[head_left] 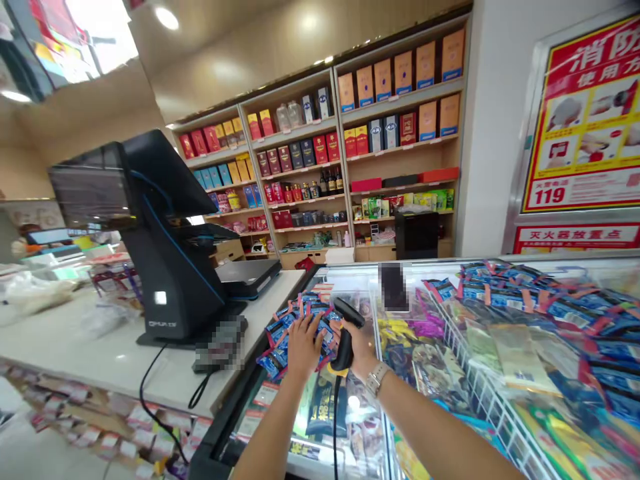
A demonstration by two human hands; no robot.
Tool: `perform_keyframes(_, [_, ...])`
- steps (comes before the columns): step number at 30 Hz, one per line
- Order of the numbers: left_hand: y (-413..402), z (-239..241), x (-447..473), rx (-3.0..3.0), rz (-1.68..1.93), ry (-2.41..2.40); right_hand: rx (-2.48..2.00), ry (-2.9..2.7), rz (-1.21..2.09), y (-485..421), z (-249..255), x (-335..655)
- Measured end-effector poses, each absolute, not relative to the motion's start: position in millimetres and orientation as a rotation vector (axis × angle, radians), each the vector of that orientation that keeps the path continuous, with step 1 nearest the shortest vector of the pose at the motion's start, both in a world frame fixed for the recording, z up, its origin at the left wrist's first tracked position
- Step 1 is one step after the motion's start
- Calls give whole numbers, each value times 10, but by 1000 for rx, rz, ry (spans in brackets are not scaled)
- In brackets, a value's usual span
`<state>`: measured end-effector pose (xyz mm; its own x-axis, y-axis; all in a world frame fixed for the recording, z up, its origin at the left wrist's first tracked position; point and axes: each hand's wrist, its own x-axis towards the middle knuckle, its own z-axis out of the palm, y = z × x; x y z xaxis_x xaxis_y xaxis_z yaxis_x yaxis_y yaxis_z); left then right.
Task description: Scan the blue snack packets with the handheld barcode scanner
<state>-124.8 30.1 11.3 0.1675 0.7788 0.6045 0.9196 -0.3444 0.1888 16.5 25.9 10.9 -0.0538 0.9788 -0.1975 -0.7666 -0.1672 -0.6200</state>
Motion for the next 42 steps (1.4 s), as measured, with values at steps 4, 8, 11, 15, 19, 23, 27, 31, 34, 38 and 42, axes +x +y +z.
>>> perform_keyframes(4, [326, -5, -1219, -2159, -906, -1665, -681, -446, 1570, 303, 5, 86])
perform_keyframes(8, [319, 31, -1213, -2153, -937, -1660, -704, -424, 1577, 265, 51, 246])
perform_keyframes(11, [315, 136, -1107, -2159, -1029, -1529, -666, -395, 1488, 219, 158, 615])
perform_keyframes(15, [380, 318, -596, -2319, -1144, -1278, -666, -412, 1205, 26, 347, 1539])
perform_keyframes(19, [328, 358, 367, -2648, -1091, -1123, -791, -433, 867, -488, 472, 2694])
perform_keyframes(23, [-29, 233, 1480, -3083, -862, -909, -884, -361, 572, -1157, 377, 3646])
perform_keyframes(27, [-408, 119, 2403, -3376, -661, -645, -924, -252, 440, -1590, 93, 4148])
perform_keyframes(31, [-468, 75, 2916, -3478, -461, -567, -984, -206, 439, -1546, -106, 4242])
perform_keyframes(34, [-272, 48, 2992, -3442, -447, -693, -991, -238, 435, -1243, -93, 4175])
perform_keyframes(38, [147, 9, 2809, -3326, -551, -867, -998, -247, 466, -722, 20, 4038])
perform_keyframes(42, [449, -15, 2530, -3168, -745, -1078, -1084, -293, 519, -346, 63, 3890])
